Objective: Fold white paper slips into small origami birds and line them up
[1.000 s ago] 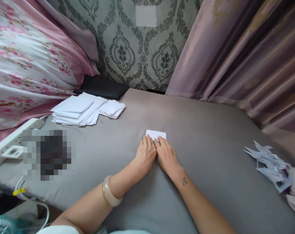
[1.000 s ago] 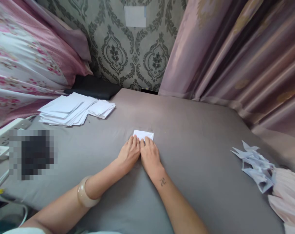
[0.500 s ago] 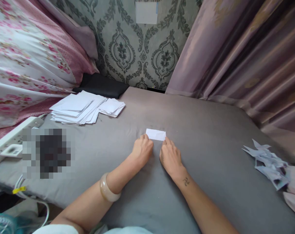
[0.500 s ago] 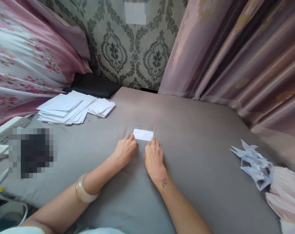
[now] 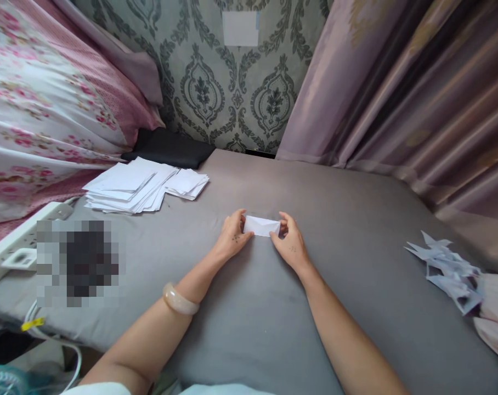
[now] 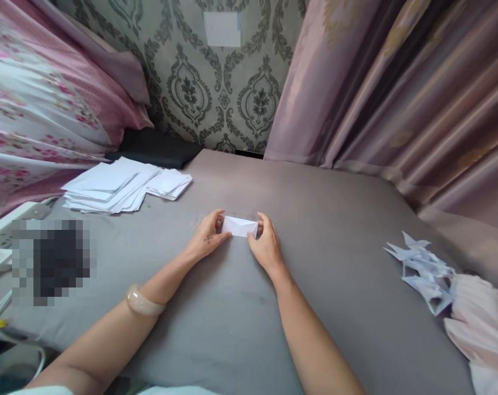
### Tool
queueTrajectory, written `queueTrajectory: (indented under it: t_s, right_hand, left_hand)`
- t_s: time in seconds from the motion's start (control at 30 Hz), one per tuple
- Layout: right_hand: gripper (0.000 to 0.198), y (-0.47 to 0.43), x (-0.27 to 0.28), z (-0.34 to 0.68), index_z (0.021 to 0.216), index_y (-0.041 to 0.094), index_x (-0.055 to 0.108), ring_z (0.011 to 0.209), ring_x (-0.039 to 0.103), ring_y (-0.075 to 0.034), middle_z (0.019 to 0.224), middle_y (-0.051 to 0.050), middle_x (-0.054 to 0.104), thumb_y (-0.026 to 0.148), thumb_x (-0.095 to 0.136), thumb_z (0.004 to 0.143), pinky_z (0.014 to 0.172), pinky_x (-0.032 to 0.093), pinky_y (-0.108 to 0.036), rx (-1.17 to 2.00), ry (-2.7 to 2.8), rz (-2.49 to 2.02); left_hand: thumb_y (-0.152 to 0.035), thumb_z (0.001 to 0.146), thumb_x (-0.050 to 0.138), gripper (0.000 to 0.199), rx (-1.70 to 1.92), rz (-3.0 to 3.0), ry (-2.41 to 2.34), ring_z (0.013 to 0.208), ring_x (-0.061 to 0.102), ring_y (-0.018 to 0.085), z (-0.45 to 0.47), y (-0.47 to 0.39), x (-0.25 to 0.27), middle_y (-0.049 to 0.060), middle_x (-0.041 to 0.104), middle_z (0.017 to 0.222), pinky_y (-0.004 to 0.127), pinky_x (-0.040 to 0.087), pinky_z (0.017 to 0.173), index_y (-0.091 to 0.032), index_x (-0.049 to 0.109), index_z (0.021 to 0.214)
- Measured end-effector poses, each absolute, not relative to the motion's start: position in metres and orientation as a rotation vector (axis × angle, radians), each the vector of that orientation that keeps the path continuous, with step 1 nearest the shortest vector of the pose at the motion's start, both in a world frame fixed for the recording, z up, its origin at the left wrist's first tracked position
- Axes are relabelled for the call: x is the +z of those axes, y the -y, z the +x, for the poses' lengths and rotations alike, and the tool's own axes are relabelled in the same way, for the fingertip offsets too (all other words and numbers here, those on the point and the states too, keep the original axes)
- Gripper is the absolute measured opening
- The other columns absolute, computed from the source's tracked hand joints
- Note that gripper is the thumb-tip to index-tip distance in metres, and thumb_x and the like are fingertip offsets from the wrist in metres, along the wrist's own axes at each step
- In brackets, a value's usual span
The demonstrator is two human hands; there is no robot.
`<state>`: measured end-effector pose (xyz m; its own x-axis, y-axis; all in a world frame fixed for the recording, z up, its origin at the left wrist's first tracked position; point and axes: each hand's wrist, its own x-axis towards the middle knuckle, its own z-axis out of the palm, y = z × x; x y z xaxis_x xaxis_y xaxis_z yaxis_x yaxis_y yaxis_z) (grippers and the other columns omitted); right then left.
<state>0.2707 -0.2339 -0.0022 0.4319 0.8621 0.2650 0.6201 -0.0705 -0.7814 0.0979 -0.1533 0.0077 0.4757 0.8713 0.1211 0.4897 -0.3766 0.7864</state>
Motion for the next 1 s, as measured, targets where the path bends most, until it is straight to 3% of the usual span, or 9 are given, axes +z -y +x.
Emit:
queueTrajectory:
  t_s: [0.13,0.23,0.3,0.5,0.63,0.8,1.0]
  right_hand:
    - [0.040,0.234,0.001,0.272,0.115,0.020,0.058,0.084,0.059,-0.017,0.092,-0.004,0.064,0.018,0.055,0.075,0.084,0.047,-0.034,0.296,1.348,-1.630]
    - [0.020,0.235,0.003,0.274,0.091,0.022,0.066,0.089,0.057,-0.017,0.090,-0.003,0.064,0.016,0.051,0.080,0.086,0.045,-0.033,0.177,1.467,-1.533]
    - [0.021,0.236,0.005,0.275,0.085,0.021,0.067,0.091,0.055,-0.018,0.091,-0.004,0.063,0.012,0.049,0.081,0.086,0.044,-0.033,0.086,1.524,-1.569]
    - [0.028,0.245,0.012,0.265,0.102,0.022,0.067,0.104,0.049,-0.022,0.108,-0.007,0.061,0.010,0.052,0.081,0.091,0.036,-0.036,-0.108,1.797,-1.832]
    - [0.025,0.249,0.017,0.256,0.097,0.024,0.070,0.096,0.048,-0.022,0.102,-0.007,0.062,0.013,0.050,0.087,0.083,0.035,-0.034,-0.178,1.911,-1.909]
    - [0.031,0.249,0.016,0.264,0.098,0.025,0.071,0.094,0.049,-0.020,0.100,-0.005,0.064,0.006,0.050,0.084,0.080,0.036,-0.031,-0.128,1.856,-1.882]
    - [0.031,0.249,0.015,0.264,0.096,0.024,0.070,0.093,0.049,-0.020,0.099,-0.004,0.065,0.005,0.050,0.083,0.081,0.034,-0.031,-0.151,1.871,-1.879]
  left_hand:
    - [-0.016,0.073,0.063,0.051,0.760,1.981,-1.092,0.087,0.052,0.018,0.097,0.153,0.009,0.003,0.060,0.095,0.031,0.045,0.080,-0.019,0.049,0.122]
    - [-0.013,0.076,0.057,0.026,0.791,2.079,-1.046,0.084,0.052,0.017,0.096,0.152,0.012,0.003,0.060,0.088,0.029,0.045,0.077,-0.019,0.060,0.101]
    - [-0.009,0.077,0.052,0.019,0.808,2.278,-0.995,0.088,0.051,0.019,0.094,0.152,0.015,0.004,0.061,0.088,0.031,0.043,0.081,-0.019,0.063,0.090]
    - [-0.010,0.083,0.044,0.024,0.576,2.864,-0.935,0.095,0.047,0.025,0.098,0.169,0.025,0.009,0.061,0.100,0.037,0.038,0.081,-0.018,0.061,0.097]
    - [-0.012,0.084,0.043,0.024,0.538,2.908,-0.854,0.097,0.046,0.025,0.105,0.181,0.027,0.010,0.060,0.102,0.039,0.036,0.084,-0.018,0.060,0.100]
    - [-0.005,0.073,0.048,0.052,0.642,2.829,-0.883,0.116,0.040,0.026,0.100,0.173,0.021,0.008,0.055,0.124,0.041,0.029,0.098,-0.020,0.052,0.122]
    - [-0.006,0.079,0.045,0.039,0.629,2.866,-0.848,0.119,0.038,0.027,0.093,0.162,0.016,0.005,0.055,0.126,0.044,0.027,0.099,-0.025,0.062,0.109]
